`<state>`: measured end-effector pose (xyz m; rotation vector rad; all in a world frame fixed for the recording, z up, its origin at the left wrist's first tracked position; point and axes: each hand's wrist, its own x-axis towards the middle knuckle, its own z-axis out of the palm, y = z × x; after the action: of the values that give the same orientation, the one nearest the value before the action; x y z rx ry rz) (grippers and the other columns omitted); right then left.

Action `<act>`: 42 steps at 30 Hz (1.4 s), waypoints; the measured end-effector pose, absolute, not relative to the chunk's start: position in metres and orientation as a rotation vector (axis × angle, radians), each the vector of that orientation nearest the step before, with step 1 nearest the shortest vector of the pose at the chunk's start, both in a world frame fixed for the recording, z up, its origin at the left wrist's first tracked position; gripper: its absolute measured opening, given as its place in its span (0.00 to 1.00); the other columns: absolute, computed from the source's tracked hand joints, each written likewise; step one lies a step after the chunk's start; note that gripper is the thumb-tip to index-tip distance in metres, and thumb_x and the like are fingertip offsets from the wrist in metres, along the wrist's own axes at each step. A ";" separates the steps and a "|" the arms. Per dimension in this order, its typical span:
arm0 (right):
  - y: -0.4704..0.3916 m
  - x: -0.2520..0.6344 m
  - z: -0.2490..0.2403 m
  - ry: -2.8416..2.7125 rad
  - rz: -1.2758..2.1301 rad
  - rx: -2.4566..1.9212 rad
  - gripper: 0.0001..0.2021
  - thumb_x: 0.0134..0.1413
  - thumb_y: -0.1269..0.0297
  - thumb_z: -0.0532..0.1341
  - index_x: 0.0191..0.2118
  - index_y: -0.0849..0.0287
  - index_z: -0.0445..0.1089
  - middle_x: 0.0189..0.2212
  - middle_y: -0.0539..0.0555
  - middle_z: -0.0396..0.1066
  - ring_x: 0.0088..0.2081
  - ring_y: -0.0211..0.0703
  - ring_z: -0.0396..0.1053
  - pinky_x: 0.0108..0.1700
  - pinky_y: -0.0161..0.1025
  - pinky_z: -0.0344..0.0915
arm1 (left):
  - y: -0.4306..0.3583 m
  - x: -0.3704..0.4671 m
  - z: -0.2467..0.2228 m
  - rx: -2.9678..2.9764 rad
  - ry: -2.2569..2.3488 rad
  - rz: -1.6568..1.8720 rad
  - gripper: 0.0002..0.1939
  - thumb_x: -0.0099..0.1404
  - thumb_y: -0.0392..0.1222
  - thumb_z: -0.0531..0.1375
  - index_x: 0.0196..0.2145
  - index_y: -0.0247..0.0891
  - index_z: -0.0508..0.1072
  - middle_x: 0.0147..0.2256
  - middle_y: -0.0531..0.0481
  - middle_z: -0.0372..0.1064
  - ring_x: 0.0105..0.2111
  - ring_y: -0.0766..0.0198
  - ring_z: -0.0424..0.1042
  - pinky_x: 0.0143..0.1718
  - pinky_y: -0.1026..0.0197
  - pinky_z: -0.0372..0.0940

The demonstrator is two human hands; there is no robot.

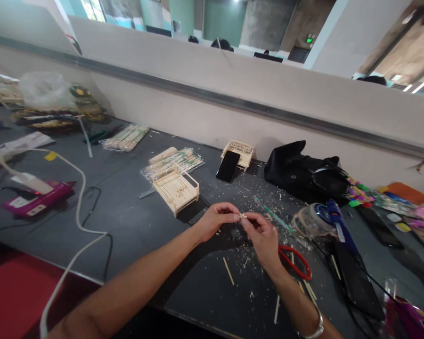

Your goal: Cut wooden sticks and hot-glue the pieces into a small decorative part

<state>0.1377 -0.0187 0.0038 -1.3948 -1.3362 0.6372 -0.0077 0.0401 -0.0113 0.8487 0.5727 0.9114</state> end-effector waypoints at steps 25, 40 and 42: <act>-0.017 0.135 0.001 -1.265 0.777 -1.377 0.10 0.48 0.56 0.66 0.33 0.56 0.77 0.25 0.51 0.77 0.22 0.38 0.67 0.22 0.35 0.63 | 0.039 -0.007 -0.011 0.789 0.550 0.928 0.15 0.42 0.46 0.76 0.24 0.36 0.77 0.23 0.54 0.72 0.26 0.69 0.67 0.33 0.64 0.60; -0.018 0.137 -0.003 -1.310 0.736 -1.423 0.12 0.50 0.52 0.64 0.30 0.57 0.76 0.18 0.47 0.69 0.18 0.37 0.62 0.21 0.34 0.60 | 0.034 -0.004 -0.008 0.873 0.585 0.930 0.18 0.39 0.47 0.77 0.25 0.37 0.77 0.25 0.55 0.71 0.28 0.69 0.66 0.34 0.64 0.61; -0.017 0.137 -0.002 -1.330 0.729 -1.445 0.12 0.49 0.53 0.63 0.30 0.56 0.76 0.18 0.48 0.70 0.19 0.38 0.63 0.21 0.34 0.61 | 0.034 -0.004 -0.009 0.888 0.600 0.943 0.18 0.39 0.48 0.77 0.25 0.37 0.77 0.26 0.55 0.72 0.28 0.69 0.67 0.35 0.64 0.61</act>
<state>0.1371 -0.0173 -0.0016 -1.4452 -1.3300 0.7288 -0.0036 0.0342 -0.0090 0.8880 0.5996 0.9427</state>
